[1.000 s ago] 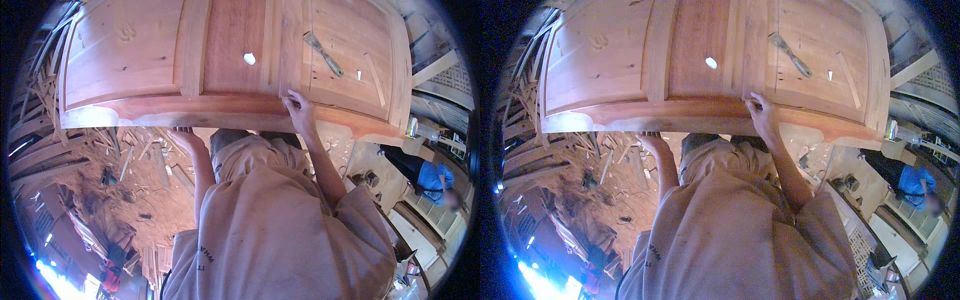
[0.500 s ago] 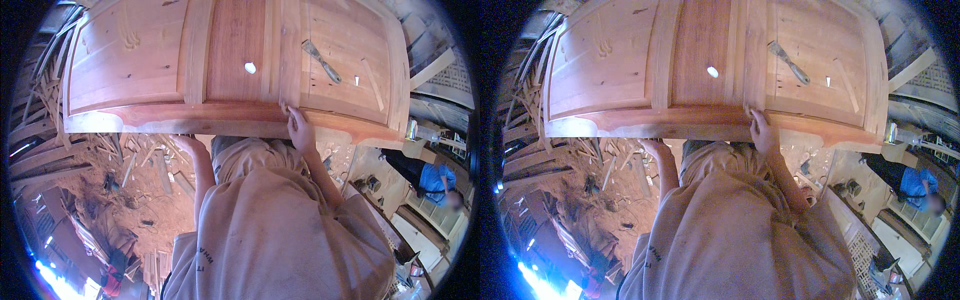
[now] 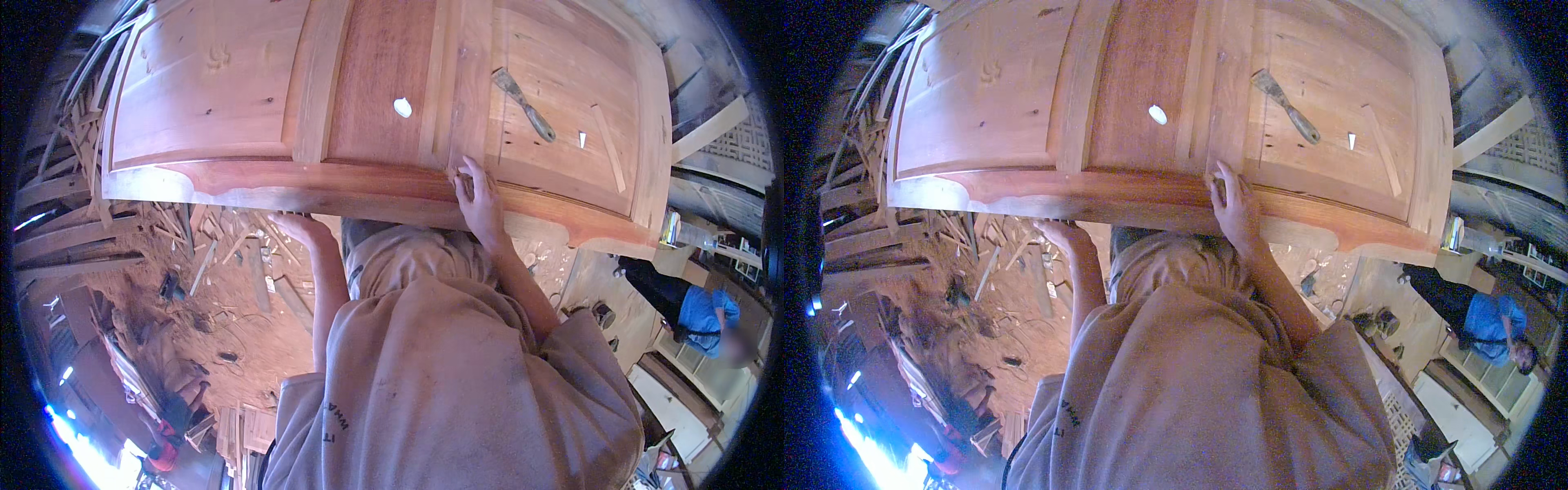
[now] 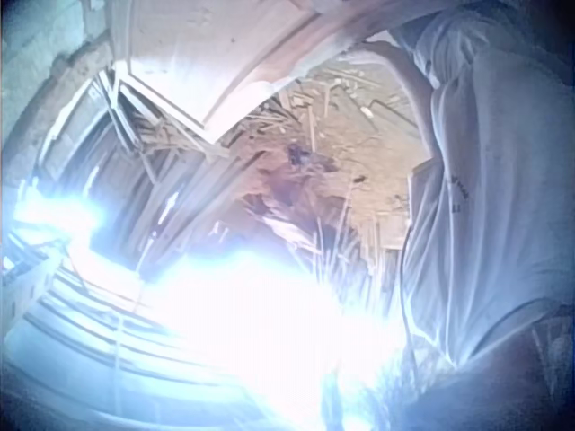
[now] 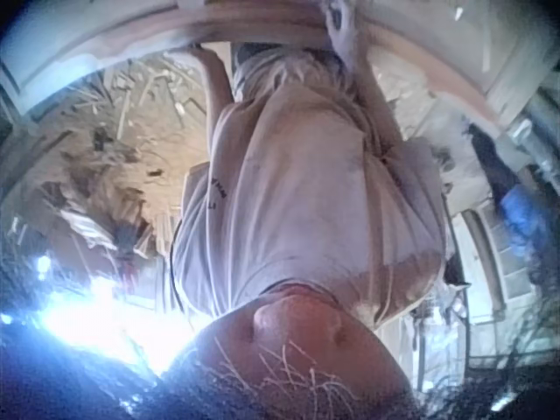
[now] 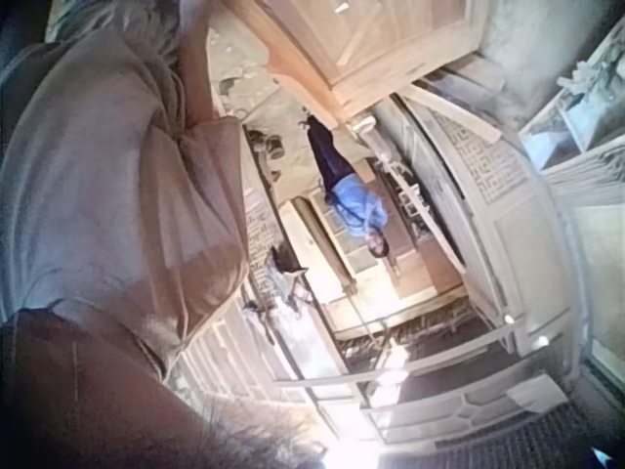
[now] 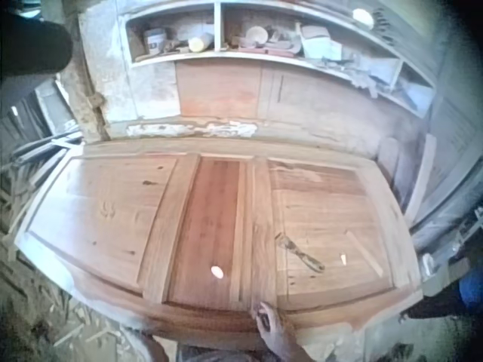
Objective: The person applies adhesive from a tube to the joints of a wooden door and smooths the surface with a putty knife.
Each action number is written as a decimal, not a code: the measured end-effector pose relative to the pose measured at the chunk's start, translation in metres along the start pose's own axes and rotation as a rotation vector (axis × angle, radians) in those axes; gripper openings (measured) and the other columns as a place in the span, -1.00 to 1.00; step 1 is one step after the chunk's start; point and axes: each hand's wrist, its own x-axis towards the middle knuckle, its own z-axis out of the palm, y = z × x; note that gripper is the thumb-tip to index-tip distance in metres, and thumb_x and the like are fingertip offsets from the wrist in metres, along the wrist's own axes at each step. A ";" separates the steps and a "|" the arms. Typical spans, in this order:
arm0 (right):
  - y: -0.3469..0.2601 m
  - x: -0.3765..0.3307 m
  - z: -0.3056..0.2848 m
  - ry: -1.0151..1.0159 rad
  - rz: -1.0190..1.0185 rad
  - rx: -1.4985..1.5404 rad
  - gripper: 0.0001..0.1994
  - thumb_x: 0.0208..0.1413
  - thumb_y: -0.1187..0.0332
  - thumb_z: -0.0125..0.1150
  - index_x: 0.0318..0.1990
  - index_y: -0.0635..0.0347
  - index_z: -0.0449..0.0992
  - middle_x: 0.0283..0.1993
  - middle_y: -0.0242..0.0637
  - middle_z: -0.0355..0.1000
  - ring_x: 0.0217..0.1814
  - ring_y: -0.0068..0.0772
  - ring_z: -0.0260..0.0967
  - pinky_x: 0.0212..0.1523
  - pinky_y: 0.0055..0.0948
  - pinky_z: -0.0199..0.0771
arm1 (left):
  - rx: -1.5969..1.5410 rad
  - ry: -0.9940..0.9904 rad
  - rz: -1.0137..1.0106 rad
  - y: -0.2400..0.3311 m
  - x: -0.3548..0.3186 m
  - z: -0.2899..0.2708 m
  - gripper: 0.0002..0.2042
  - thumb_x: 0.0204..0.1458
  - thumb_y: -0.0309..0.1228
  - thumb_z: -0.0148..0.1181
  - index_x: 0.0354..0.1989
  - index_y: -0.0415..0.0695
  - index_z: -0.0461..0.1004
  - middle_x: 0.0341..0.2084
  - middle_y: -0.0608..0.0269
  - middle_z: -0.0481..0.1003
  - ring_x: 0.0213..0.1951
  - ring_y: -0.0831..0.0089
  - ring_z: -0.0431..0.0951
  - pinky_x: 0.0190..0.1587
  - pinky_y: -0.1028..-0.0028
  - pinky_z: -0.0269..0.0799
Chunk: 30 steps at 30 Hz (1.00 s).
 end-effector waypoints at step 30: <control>-0.036 0.058 -0.145 -0.047 -0.190 0.078 -0.67 -0.05 0.28 0.43 -0.18 0.19 0.46 -0.33 -0.17 0.44 -0.37 -0.28 0.46 -0.38 -0.37 0.49 | 0.645 -1.521 1.208 0.014 -0.192 0.112 -0.54 -0.01 -0.33 0.23 0.10 -0.19 0.38 -0.02 -0.13 0.44 0.02 -0.05 0.45 0.06 0.09 0.37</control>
